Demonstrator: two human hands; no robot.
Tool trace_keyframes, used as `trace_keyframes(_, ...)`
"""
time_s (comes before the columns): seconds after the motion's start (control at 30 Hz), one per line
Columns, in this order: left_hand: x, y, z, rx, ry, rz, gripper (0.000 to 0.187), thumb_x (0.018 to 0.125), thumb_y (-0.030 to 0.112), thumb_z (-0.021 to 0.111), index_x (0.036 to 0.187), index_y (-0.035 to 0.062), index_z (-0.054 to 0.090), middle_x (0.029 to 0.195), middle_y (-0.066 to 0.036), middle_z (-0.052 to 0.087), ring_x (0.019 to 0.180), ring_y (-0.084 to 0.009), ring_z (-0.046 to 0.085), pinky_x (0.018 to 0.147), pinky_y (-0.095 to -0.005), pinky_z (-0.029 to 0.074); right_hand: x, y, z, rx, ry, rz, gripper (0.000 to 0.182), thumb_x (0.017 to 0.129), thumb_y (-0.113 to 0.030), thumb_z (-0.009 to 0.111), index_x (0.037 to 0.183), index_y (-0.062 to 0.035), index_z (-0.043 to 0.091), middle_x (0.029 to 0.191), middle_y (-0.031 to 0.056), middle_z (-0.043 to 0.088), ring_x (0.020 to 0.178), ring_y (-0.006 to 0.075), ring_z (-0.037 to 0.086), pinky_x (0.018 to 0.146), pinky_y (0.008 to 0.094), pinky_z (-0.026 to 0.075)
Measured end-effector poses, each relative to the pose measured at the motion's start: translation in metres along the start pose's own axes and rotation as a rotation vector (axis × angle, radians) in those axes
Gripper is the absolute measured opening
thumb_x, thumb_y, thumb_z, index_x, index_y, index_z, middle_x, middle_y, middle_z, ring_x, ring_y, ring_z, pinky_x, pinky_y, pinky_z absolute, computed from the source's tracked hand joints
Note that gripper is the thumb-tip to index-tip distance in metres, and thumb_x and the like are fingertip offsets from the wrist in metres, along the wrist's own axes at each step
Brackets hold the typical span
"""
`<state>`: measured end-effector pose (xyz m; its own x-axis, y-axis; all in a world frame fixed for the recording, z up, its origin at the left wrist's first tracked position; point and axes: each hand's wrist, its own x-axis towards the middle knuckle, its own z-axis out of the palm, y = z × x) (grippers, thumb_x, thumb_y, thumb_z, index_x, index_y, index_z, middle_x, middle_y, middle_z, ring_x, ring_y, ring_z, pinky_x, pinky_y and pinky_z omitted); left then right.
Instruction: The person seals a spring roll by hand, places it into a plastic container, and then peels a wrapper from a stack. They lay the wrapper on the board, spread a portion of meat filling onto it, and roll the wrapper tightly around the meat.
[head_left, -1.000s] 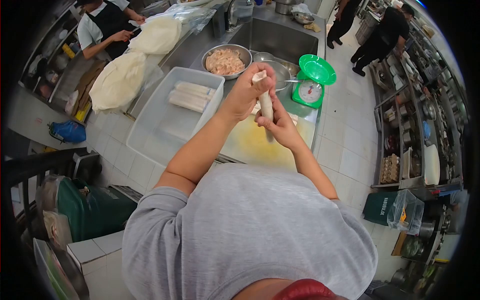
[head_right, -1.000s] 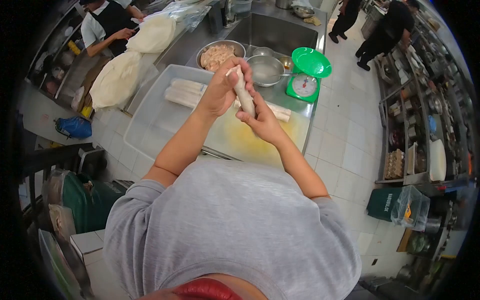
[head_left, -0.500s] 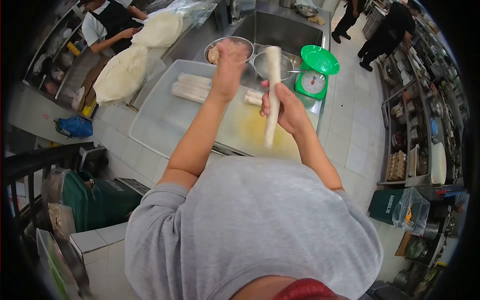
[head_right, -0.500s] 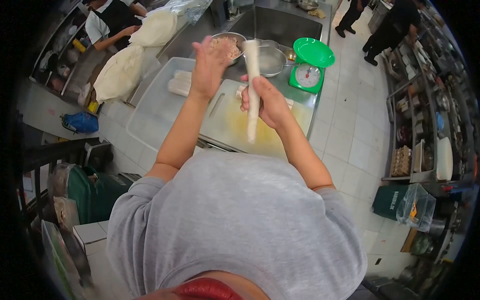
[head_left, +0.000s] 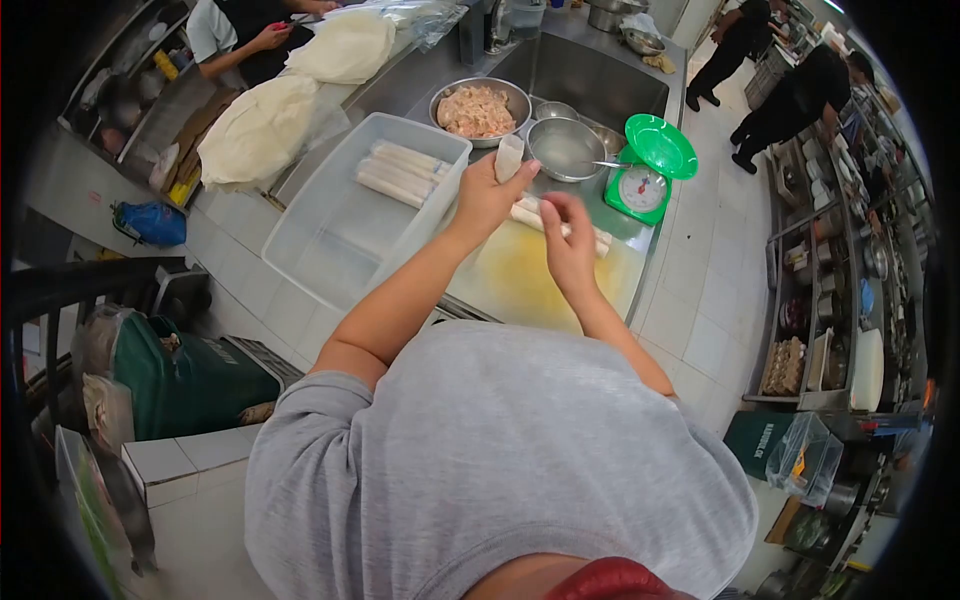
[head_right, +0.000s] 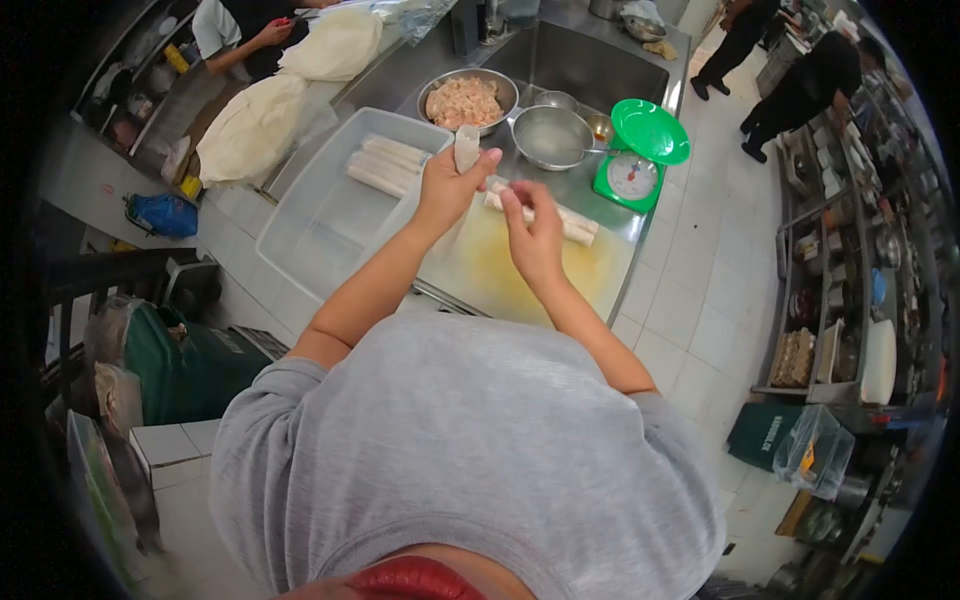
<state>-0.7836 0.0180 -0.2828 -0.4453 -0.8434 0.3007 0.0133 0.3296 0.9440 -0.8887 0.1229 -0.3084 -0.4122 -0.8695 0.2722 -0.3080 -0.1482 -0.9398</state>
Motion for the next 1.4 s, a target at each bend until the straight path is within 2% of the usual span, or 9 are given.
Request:
trace_keyframes(0.07, -0.003, -0.002, 0.001, -0.061, 0.001, -0.161, 0.032, 0.081, 0.033, 0.072, 0.078, 0.0030, 0.061, 0.065, 0.000, 0.059, 0.053, -0.0061, 0.051, 0.047, -0.0224, 0.041, -0.007, -0.010, -0.005, -0.272, 0.178, -0.446, 0.038, 0.087, -0.032, 0.061, 0.114, -0.0053, 0.059, 0.125, 0.0219, 0.046, 0.117, 0.0356, 0.042, 0.095, 0.0456, 0.034)
trace_keyframes(0.17, -0.009, -0.015, 0.013, -0.257, 0.019, -0.098, 0.029, 0.081, 0.030, 0.072, 0.078, 0.0030, 0.061, 0.066, -0.001, 0.060, 0.056, -0.0064, 0.052, 0.048, -0.0222, 0.042, -0.006, -0.023, -0.002, -0.662, 0.111, -0.655, 0.045, 0.086, -0.040, 0.060, 0.125, -0.0179, 0.057, 0.138, 0.0229, 0.034, 0.126, 0.0423, 0.030, 0.101, 0.0539, 0.025)
trace_keyframes(0.27, -0.012, -0.015, 0.017, -0.283, 0.007, -0.120, 0.025, 0.081, 0.025, 0.073, 0.081, 0.0027, 0.062, 0.068, -0.001, 0.061, 0.060, -0.0065, 0.054, 0.051, -0.0221, 0.043, -0.003, -0.015, 0.001, -0.725, 0.088, -0.628, 0.050, 0.086, -0.046, 0.057, 0.131, -0.0262, 0.053, 0.143, 0.0240, 0.027, 0.130, 0.0458, 0.023, 0.104, 0.0591, 0.016)
trace_keyframes(0.57, -0.014, -0.014, 0.030, -0.177, 0.068, -0.055, 0.023, 0.080, 0.023, 0.073, 0.081, 0.0024, 0.062, 0.072, -0.004, 0.067, 0.061, -0.0114, 0.055, 0.056, -0.0303, 0.044, -0.005, -0.019, -0.001, -0.833, 0.107, -0.590, 0.053, 0.086, -0.051, 0.054, 0.131, -0.0229, 0.052, 0.144, 0.0256, 0.027, 0.132, 0.0480, 0.020, 0.105, 0.0618, 0.011)
trace_keyframes(0.77, -0.013, -0.022, 0.022, 0.246, -0.002, 0.262, 0.028, 0.078, 0.026, 0.072, 0.077, 0.0018, 0.058, 0.065, -0.013, 0.062, 0.055, -0.0205, 0.054, 0.053, -0.0347, 0.042, 0.011, -0.032, -0.010, -0.915, 0.034, -0.572, 0.041, 0.087, -0.045, 0.055, 0.114, -0.0160, 0.065, 0.135, 0.0229, 0.037, 0.131, 0.0454, 0.026, 0.105, 0.0618, 0.011)
trace_keyframes(0.87, -0.018, -0.029, 0.029, 0.176, 0.018, 0.300, 0.024, 0.079, 0.023, 0.069, 0.075, 0.0024, 0.057, 0.060, -0.009, 0.058, 0.053, -0.0176, 0.053, 0.051, -0.0356, 0.041, 0.026, -0.026, -0.020, -0.857, -0.116, -0.561, 0.040, 0.091, -0.043, 0.049, 0.105, -0.0113, 0.068, 0.134, 0.0196, 0.040, 0.132, 0.0386, 0.029, 0.108, 0.0565, 0.014)
trace_keyframes(0.97, -0.016, -0.016, 0.021, -0.014, -0.141, -0.052, 0.019, 0.080, 0.020, 0.067, 0.074, 0.0038, 0.058, 0.057, -0.003, 0.054, 0.053, -0.0120, 0.053, 0.049, -0.0310, 0.040, 0.021, -0.017, -0.029, 0.139, -0.028, -0.352, 0.047, 0.096, -0.045, 0.042, 0.104, -0.0069, 0.068, 0.134, 0.0170, 0.041, 0.133, 0.0317, 0.029, 0.110, 0.0497, 0.016)
trace_keyframes(1.3, -0.014, 0.013, 0.004, -0.385, -0.637, -0.268, 0.015, 0.079, 0.014, 0.068, 0.072, 0.0057, 0.057, 0.056, 0.001, 0.050, 0.048, -0.0071, 0.047, 0.047, -0.0229, 0.037, 0.018, -0.003, -0.041, 0.185, -0.352, -0.419, 0.064, 0.096, -0.056, 0.030, 0.113, -0.0061, 0.067, 0.146, 0.0175, 0.031, 0.136, 0.0332, 0.027, 0.110, 0.0486, 0.018)
trace_keyframes(1.4, -0.012, 0.013, 0.001, -0.432, -0.673, -0.263, 0.015, 0.079, 0.009, 0.068, 0.071, 0.0062, 0.055, 0.054, 0.000, 0.050, 0.046, -0.0077, 0.046, 0.046, -0.0241, 0.037, 0.016, -0.012, -0.037, 0.352, -0.187, -0.443, 0.064, 0.095, -0.057, 0.031, 0.112, -0.0063, 0.067, 0.145, 0.0183, 0.032, 0.136, 0.0329, 0.027, 0.111, 0.0483, 0.017)
